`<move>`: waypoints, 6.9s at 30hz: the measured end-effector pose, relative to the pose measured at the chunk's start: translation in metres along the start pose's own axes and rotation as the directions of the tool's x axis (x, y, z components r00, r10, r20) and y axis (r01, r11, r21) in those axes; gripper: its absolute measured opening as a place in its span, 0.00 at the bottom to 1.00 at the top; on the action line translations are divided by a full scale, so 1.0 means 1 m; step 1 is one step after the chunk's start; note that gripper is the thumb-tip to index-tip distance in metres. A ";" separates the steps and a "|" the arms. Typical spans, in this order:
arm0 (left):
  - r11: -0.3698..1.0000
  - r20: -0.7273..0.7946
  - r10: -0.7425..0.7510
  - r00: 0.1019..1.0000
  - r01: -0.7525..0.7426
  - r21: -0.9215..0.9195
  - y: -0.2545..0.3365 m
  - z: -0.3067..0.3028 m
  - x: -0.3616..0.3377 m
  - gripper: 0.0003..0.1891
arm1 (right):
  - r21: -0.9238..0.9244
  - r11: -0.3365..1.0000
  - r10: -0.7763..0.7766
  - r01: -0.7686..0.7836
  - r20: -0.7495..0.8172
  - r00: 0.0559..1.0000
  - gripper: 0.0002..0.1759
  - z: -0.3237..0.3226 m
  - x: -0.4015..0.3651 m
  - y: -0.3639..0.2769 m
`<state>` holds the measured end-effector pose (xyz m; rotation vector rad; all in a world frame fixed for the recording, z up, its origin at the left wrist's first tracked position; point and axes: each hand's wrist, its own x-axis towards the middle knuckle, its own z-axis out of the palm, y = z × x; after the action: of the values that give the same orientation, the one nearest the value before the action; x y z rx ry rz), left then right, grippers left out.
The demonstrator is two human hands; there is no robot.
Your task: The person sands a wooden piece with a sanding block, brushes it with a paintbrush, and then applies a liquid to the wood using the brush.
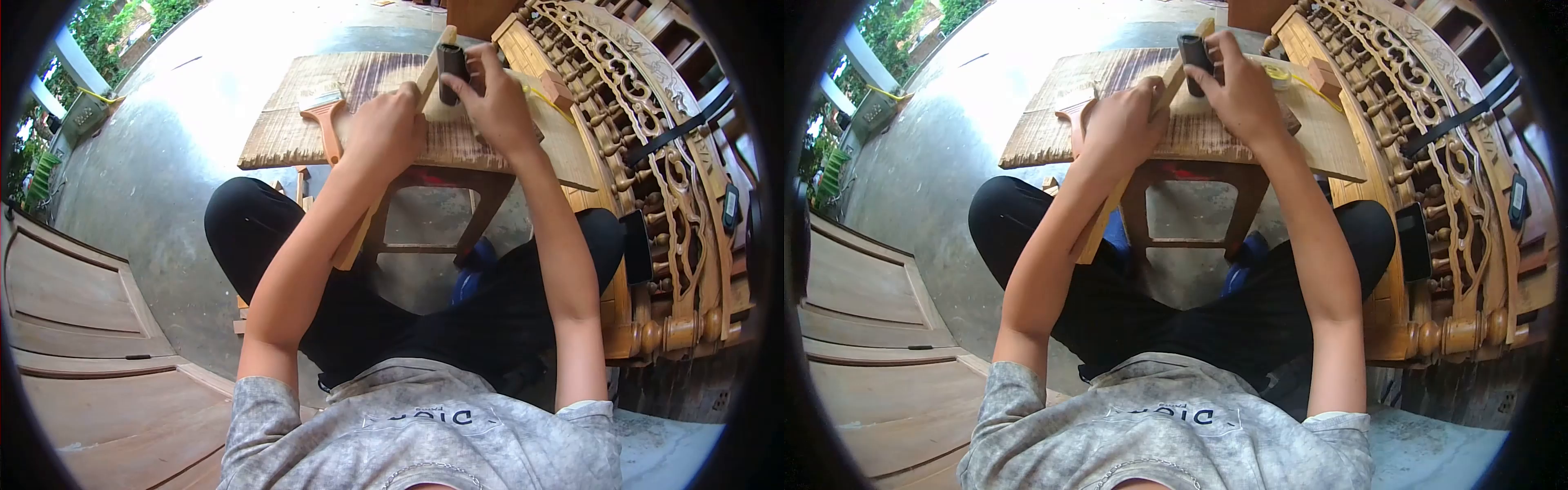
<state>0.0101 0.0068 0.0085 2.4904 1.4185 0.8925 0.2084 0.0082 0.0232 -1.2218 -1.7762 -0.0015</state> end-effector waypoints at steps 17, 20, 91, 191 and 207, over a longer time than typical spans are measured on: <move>0.997 -0.071 0.052 0.996 -0.048 0.060 0.001 0.005 -0.004 0.18 | 0.139 0.982 -0.113 0.125 -0.089 0.990 0.18 -0.005 0.000 -0.033; 0.999 0.041 0.031 0.999 -0.032 0.008 -0.006 0.000 0.004 0.17 | 0.049 0.994 -0.090 0.095 -0.085 0.992 0.20 0.009 0.003 -0.010; 0.937 -0.214 -0.250 0.944 0.180 -0.301 -0.071 -0.104 -0.001 0.29 | -0.038 0.963 -0.257 0.267 0.167 0.952 0.25 0.012 -0.006 -0.053; 0.984 0.330 -0.008 0.944 -0.052 0.173 -0.037 -0.034 -0.011 0.45 | 0.308 0.952 -0.026 -0.003 0.089 0.996 0.12 -0.005 0.028 -0.042; 0.979 0.312 -0.011 0.950 -0.053 0.195 -0.037 -0.029 -0.011 0.44 | 0.546 0.811 0.141 -0.211 0.167 0.976 0.12 -0.054 0.040 -0.053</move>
<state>-0.0374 0.0131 0.0131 2.6446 1.4357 0.3449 0.2049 -0.0147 0.1058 -0.9518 -1.5874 0.6756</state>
